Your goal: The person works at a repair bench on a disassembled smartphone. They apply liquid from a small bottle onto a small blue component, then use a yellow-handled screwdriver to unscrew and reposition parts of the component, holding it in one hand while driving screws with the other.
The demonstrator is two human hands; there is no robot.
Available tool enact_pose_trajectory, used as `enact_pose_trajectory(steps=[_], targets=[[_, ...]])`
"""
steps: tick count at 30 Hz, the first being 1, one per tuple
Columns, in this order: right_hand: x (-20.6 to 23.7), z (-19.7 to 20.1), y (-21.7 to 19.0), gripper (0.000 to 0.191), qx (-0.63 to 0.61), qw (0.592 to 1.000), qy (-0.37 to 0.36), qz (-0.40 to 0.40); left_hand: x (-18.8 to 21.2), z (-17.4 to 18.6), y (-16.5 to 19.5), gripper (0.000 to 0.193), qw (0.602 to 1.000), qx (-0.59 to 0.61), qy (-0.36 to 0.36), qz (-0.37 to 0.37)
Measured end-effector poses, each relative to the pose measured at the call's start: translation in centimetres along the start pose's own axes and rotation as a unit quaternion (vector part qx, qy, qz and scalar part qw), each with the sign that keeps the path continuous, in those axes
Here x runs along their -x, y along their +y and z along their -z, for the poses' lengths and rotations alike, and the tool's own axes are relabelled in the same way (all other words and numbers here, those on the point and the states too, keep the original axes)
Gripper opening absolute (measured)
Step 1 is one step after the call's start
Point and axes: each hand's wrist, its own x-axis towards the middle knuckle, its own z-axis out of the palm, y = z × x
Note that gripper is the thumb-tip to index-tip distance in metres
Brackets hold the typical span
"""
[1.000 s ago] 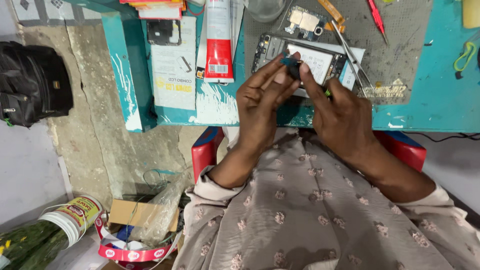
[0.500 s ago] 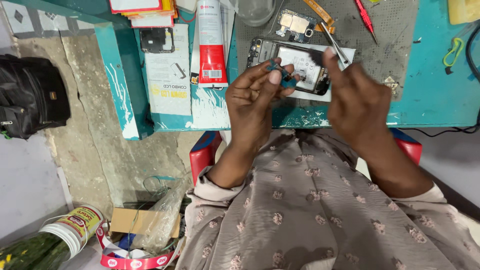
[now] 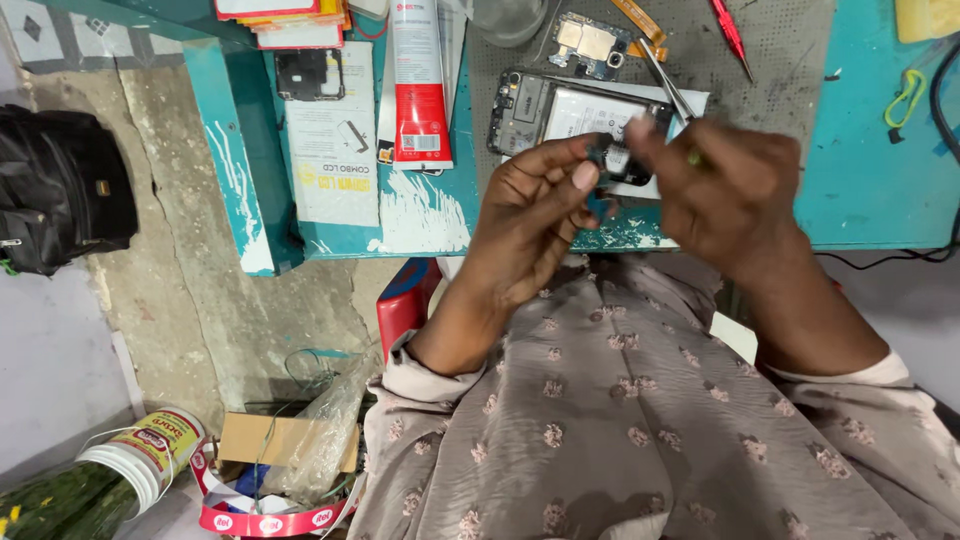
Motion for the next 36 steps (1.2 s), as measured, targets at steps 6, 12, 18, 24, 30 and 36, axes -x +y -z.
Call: enact_pose_trajectory(steps=[6,12,18,24,30,36], targets=[[0.5,-0.2,-0.1,0.038,-0.281,0.954,0.079,-0.066,-0.2,0.0,0.1,0.028,0.997,0.070,0.001,0.030],[-0.1,0.5,-0.4,0.037,-0.273,0.960,0.023,-0.052,-0.1,0.0,-0.3,0.022,0.997,0.073,-0.010,0.026],[-1.2,0.8,-0.7,0.049,-0.116,0.993,-0.003,-0.022,-0.2,0.5,-0.6,0.014,0.998,0.055,0.013,-0.011],[-0.9,0.8,-1.1,0.056,-0.091,0.996,-0.005,-0.011,0.0,1.2,-1.0,0.018,0.998,0.059,0.015,0.011],[-0.9,0.8,-0.4,0.054,-0.267,0.962,-0.044,-0.028,0.3,2.0,-1.0,0.025,1.000,0.008,0.000,0.004],[-1.2,1.4,-0.9,0.047,-0.164,0.986,0.025,-0.030,0.4,1.1,-1.4,0.015,0.999,-0.045,-0.009,-0.008]])
